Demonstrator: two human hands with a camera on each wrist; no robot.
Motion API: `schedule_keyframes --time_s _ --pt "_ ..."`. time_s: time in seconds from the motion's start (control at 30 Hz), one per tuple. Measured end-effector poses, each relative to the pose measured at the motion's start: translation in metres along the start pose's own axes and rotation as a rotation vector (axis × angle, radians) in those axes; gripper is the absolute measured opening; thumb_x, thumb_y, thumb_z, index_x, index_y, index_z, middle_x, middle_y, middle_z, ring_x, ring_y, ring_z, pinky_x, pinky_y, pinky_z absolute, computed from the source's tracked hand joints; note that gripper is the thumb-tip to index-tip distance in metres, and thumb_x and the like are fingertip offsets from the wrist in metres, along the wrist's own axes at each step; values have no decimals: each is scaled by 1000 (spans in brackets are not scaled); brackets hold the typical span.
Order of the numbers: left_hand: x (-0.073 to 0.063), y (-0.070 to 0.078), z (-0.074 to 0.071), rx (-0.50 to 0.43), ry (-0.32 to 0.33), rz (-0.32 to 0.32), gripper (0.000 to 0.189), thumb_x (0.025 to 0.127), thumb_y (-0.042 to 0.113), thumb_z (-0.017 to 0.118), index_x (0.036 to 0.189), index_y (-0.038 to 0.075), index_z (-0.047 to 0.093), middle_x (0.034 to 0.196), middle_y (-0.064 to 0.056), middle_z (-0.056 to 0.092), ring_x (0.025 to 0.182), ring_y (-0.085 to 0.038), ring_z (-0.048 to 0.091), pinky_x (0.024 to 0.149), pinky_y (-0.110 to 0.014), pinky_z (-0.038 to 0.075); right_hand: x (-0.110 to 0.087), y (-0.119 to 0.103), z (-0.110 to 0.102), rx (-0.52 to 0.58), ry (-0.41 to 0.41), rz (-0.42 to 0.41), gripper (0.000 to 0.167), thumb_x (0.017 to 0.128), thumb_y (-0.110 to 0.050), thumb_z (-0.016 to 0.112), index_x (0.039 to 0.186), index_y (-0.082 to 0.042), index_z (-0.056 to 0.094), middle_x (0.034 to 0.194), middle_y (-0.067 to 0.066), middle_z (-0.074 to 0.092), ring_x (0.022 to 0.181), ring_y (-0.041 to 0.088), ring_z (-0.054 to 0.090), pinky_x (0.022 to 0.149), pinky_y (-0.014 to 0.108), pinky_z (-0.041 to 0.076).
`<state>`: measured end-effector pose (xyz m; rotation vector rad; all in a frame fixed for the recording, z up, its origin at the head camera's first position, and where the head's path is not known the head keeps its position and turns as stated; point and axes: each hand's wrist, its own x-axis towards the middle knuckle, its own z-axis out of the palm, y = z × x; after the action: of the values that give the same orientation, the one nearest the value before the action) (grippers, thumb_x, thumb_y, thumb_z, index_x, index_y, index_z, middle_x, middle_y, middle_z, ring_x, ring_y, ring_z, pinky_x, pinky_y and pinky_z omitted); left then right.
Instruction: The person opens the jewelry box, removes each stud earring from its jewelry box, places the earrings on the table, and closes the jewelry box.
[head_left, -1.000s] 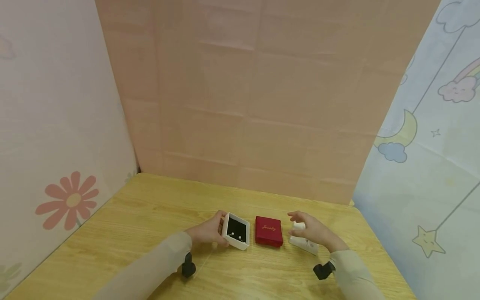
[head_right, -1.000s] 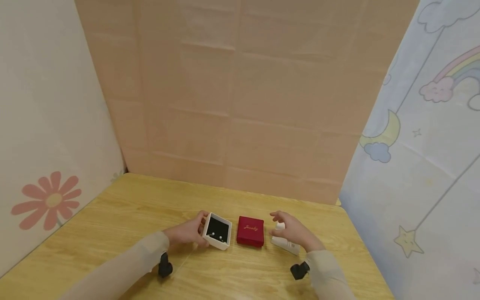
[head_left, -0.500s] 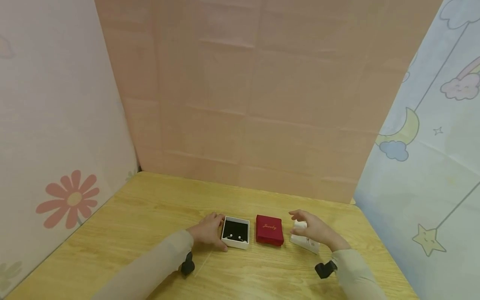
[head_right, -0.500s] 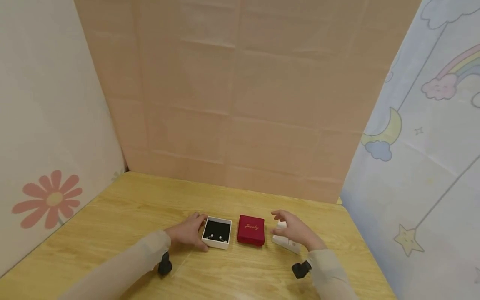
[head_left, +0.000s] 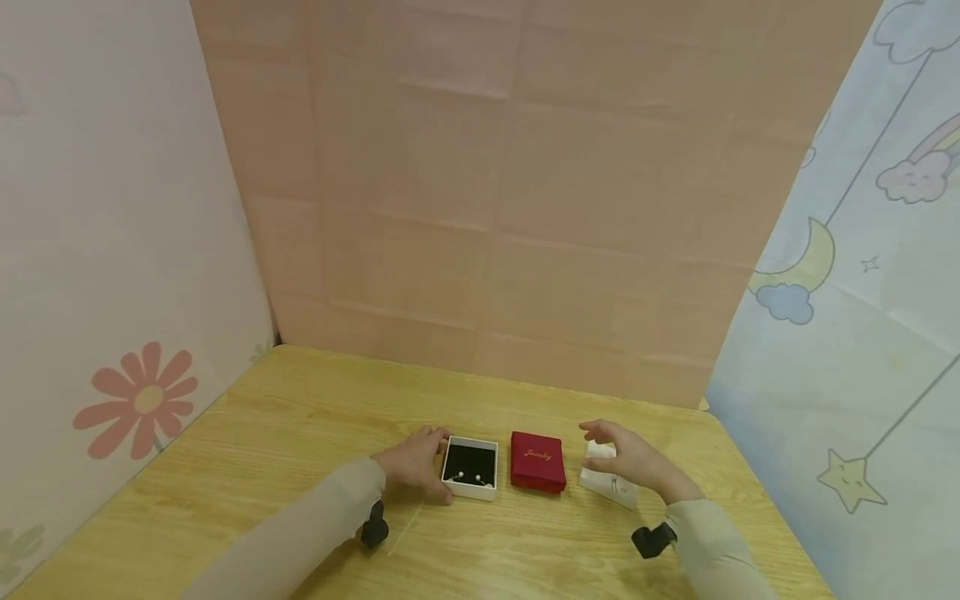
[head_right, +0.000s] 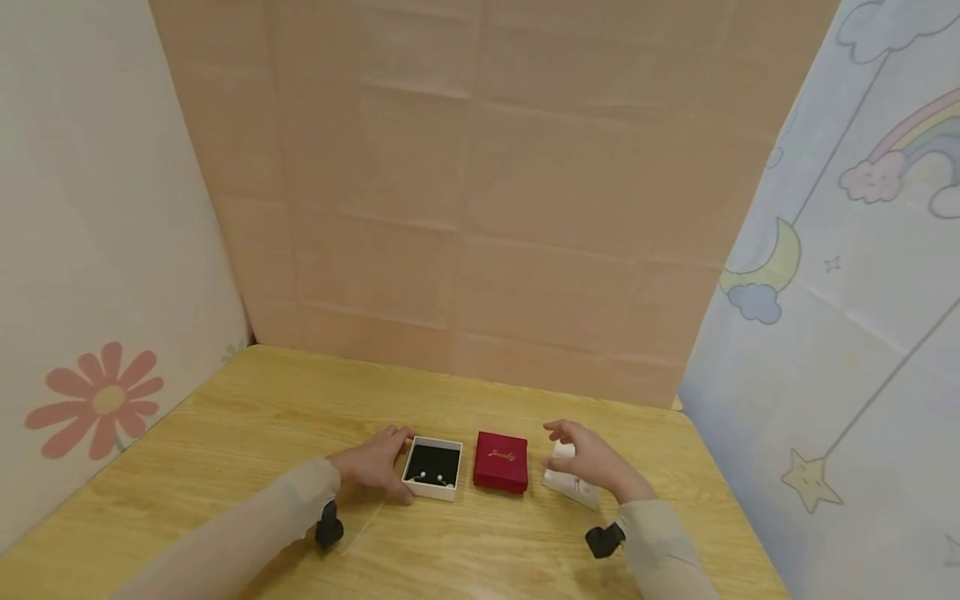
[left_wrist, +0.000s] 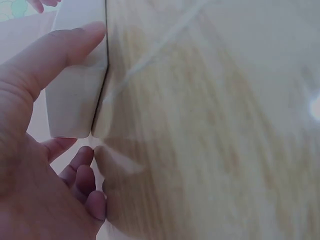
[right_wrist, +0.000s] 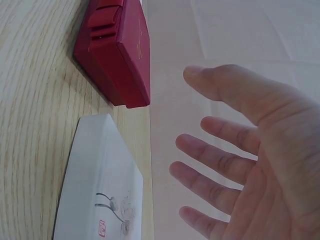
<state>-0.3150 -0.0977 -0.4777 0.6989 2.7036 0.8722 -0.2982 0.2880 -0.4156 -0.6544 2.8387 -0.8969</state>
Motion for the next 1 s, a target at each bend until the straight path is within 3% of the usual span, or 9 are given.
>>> schedule_keyframes --time_s 0.23,0.53,1.0 --pt "2 0 -5 -237 -71 39 99 61 21 92 140 4 35 127 -13 46 120 -29 47 102 -50 39 0 -2 1 5 -4 -3 63 88 -36 70 139 -8 46 129 21 55 121 43 49 96 64 40" --pt "-4 7 -14 -506 -137 22 96 67 1 86 143 1 28 143 -16 37 126 -35 46 106 -54 36 1 -9 1 -2 -16 -27 62 88 -33 70 139 -6 46 128 22 55 120 44 49 95 63 41" --pt "3 -9 -19 -580 -198 7 87 72 5 83 144 7 32 144 -12 36 122 -27 45 102 -46 40 3 -6 1 -10 -20 -39 63 89 -35 69 139 -6 45 128 22 56 119 44 50 95 63 41"
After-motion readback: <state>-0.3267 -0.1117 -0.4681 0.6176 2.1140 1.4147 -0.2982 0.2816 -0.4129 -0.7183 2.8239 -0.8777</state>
